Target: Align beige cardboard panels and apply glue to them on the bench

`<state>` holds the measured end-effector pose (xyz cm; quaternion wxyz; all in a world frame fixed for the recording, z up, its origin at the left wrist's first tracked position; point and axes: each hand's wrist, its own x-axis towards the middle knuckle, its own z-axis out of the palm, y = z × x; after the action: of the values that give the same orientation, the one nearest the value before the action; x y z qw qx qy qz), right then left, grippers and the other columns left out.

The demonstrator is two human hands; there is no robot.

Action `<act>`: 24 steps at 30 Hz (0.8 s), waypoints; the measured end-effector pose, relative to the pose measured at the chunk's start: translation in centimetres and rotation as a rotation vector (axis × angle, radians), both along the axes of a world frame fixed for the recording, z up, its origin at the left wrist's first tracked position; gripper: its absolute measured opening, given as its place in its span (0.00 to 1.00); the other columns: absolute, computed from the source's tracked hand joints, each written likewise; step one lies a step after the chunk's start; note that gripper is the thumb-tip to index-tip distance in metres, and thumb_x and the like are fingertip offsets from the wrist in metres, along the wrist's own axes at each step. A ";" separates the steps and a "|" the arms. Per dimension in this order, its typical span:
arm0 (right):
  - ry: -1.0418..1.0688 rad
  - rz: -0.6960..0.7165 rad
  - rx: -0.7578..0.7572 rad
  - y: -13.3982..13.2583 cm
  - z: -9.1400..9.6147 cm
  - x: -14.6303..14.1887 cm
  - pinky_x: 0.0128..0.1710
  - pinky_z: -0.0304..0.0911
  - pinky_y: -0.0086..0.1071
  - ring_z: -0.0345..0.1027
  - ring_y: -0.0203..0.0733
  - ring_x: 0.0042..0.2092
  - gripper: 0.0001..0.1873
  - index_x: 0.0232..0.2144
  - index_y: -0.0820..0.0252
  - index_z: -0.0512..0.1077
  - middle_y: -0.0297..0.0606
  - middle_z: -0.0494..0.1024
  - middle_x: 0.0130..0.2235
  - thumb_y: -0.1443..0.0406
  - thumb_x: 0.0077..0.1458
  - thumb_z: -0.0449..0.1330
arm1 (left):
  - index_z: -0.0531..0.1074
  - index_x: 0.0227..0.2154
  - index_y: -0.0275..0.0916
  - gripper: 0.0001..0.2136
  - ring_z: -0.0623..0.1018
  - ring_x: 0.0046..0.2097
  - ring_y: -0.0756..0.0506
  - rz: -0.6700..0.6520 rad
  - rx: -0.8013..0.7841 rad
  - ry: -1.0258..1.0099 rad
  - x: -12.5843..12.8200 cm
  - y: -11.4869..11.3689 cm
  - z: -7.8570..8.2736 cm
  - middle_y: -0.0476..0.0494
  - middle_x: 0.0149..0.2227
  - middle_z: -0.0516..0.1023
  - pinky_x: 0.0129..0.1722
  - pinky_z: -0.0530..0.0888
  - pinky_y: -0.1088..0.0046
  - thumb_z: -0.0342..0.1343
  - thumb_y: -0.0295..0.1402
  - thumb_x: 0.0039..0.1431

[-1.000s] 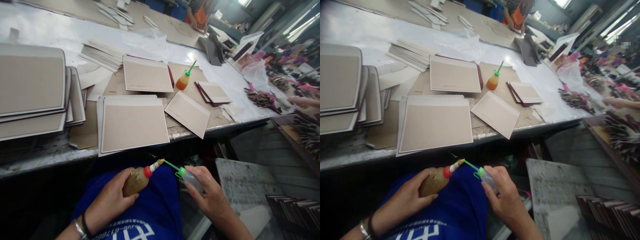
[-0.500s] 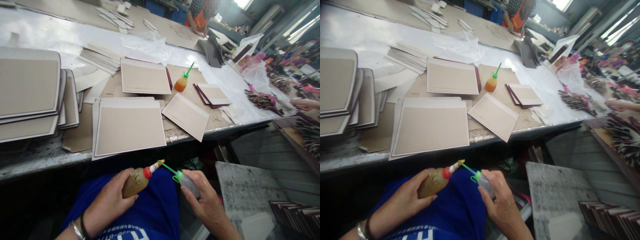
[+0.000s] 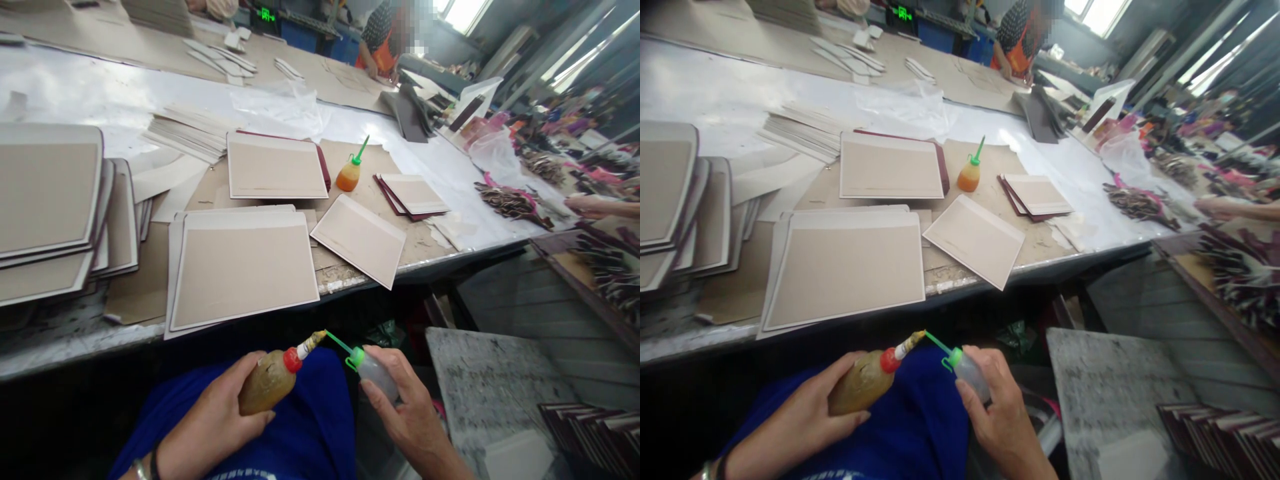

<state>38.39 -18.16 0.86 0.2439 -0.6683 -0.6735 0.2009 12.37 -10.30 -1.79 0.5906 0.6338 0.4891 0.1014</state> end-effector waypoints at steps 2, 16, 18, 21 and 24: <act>0.011 -0.007 0.012 0.0 -0.1 0.1 0.47 0.62 0.32 0.63 0.40 0.48 0.19 0.51 0.52 0.59 0.39 0.66 0.45 0.65 0.56 0.52 | 0.64 0.44 0.42 0.23 0.73 0.45 0.45 -0.006 -0.001 -0.013 0.3 0.1 0.3 0.48 0.44 0.73 0.47 0.68 0.71 0.55 0.26 0.41; -0.007 -0.069 -0.010 0.1 -0.4 0.6 0.47 0.62 0.36 0.64 0.44 0.49 0.21 0.51 0.53 0.60 0.40 0.68 0.46 0.63 0.54 0.54 | 0.65 0.45 0.41 0.24 0.73 0.46 0.42 0.048 0.070 -0.009 1.0 0.4 -0.2 0.45 0.44 0.73 0.47 0.69 0.66 0.55 0.27 0.39; 0.005 -0.120 -0.062 0.2 -0.6 0.3 0.47 0.62 0.37 0.63 0.45 0.49 0.22 0.50 0.54 0.61 0.40 0.68 0.46 0.62 0.52 0.56 | 0.66 0.44 0.41 0.24 0.73 0.45 0.42 0.051 0.047 -0.054 1.3 0.5 -0.2 0.46 0.43 0.74 0.47 0.69 0.67 0.56 0.27 0.38; 0.103 -0.150 -0.169 0.6 -0.5 -0.2 0.45 0.62 0.35 0.65 0.44 0.46 0.20 0.46 0.54 0.64 0.38 0.69 0.44 0.63 0.49 0.58 | 0.66 0.44 0.42 0.24 0.74 0.45 0.42 0.029 0.017 -0.137 1.7 0.8 -0.3 0.47 0.43 0.75 0.46 0.70 0.67 0.56 0.28 0.38; 0.274 -0.140 -0.249 1.8 0.3 -0.2 0.36 0.64 0.29 0.68 0.40 0.37 0.16 0.41 0.55 0.64 0.33 0.72 0.37 0.64 0.48 0.57 | 0.65 0.45 0.44 0.25 0.73 0.46 0.39 0.041 0.025 -0.184 1.9 1.1 -0.2 0.47 0.43 0.75 0.47 0.71 0.63 0.60 0.34 0.38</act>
<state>38.19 -16.35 1.20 0.2621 -0.7048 -0.5560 0.3542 14.29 -9.16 -1.96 0.6230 0.6189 0.4443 0.1774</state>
